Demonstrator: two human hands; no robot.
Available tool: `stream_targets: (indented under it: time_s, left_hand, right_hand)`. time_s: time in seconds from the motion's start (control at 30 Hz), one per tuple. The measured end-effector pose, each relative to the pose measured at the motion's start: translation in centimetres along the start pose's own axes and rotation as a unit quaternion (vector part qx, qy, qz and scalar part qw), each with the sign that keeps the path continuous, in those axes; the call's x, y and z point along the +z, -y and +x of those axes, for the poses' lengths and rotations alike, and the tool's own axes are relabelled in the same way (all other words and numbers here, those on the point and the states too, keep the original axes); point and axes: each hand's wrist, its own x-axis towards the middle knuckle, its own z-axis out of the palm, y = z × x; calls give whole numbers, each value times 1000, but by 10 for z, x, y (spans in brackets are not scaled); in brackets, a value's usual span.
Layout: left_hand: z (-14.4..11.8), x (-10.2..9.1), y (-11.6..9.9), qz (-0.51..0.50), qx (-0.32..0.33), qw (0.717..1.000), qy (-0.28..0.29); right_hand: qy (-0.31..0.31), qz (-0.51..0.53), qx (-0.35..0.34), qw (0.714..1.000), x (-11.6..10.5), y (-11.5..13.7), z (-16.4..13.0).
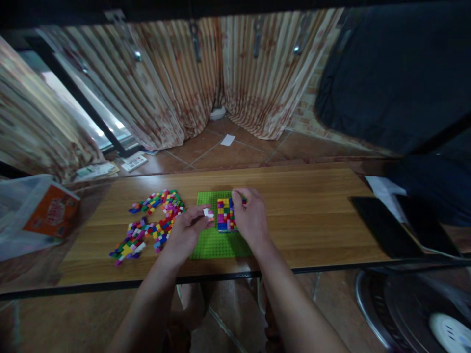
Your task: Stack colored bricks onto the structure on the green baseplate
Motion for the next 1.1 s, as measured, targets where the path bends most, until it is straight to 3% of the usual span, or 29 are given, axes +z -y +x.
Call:
stream_targets:
  time_s: [0.17,0.5,0.97,1.1]
  left_hand:
    - [-1,4,-4,-42,-12,999,-18]
    - [-2,5,-8,21,76,997,2]
    - [-6,15,-5,85,115,988,-50]
    - [-5,15,-5,104,116,983,-93]
  right_hand:
    - [30,8,-100,995,-3,11,-7]
    - [161,12,-144,976,1,17,-13]
    - [98,-7,-115,988,6,22,-25]
    - [77,5,-92,993,3,22,-24]
